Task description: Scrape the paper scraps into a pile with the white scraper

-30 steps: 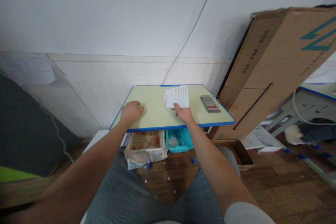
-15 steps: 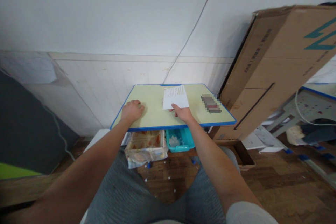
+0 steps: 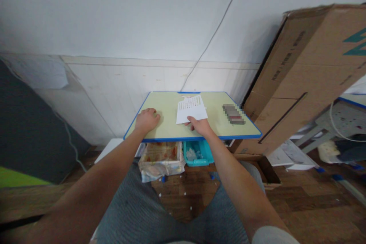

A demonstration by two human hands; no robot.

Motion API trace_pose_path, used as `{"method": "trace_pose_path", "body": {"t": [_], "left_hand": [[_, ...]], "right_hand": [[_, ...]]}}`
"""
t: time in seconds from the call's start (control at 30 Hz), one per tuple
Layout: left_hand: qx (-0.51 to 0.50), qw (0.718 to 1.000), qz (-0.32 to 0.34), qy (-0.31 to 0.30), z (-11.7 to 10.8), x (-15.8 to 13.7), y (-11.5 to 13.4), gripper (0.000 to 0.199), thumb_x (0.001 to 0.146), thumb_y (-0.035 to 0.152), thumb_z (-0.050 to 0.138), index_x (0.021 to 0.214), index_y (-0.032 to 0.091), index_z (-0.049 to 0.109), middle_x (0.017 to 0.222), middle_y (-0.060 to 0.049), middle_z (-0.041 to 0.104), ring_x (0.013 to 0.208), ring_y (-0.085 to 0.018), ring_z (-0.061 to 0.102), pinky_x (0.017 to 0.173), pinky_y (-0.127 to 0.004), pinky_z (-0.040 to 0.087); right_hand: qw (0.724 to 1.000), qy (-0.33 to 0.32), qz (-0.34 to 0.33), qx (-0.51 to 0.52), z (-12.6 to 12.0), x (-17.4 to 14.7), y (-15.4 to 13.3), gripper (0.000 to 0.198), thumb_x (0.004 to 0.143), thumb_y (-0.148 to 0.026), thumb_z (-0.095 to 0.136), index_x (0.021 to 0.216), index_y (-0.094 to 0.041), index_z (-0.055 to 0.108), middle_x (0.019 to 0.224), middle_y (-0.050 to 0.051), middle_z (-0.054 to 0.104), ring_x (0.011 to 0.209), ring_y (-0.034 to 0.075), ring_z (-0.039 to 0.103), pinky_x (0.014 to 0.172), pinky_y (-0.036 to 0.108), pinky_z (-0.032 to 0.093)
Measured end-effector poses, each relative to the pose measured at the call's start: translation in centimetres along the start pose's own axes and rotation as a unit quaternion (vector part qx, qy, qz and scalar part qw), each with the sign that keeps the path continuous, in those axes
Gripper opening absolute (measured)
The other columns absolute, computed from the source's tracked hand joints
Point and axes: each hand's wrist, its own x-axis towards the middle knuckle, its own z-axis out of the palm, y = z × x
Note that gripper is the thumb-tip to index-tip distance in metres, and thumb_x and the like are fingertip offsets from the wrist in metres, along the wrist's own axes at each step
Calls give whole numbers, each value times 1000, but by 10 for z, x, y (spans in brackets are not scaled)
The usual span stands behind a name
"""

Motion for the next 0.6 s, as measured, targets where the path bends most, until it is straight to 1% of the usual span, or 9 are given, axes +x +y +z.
{"method": "trace_pose_path", "body": {"t": [0.2,0.3,0.43,0.6], "left_hand": [[2,1000,-2,-1,-2,-2,1,52,120,38,53,154,14,84,168,-25,80,160,-40,72,133,-53,57],[-2,1000,-2,-1,-2,-2,1,52,120,38,53,154,14,84,165,-25,81,160,-40,72,132,-52,57],[1,1000,-3,-4,-2,-2,1,53,120,38,52,156,15,83,169,-24,80,160,-39,72,132,-52,57],[-1,1000,-1,-7,-3,-1,1,53,119,38,53,155,14,83,168,-26,81,160,-41,72,132,-54,58]], "right_hand": [[1000,4,16,22,11,1,0,12,93,-32,86,96,-23,77,73,5,87,49,17,63,53,28,57],[998,31,24,39,11,5,1,14,92,-33,85,95,-24,74,73,6,86,49,19,65,51,29,57],[996,73,19,50,9,7,5,17,90,-38,82,89,-27,70,67,5,81,50,19,66,52,29,56],[996,85,12,40,11,2,9,15,87,-38,79,90,-25,73,64,5,80,48,21,66,52,31,56]]}}
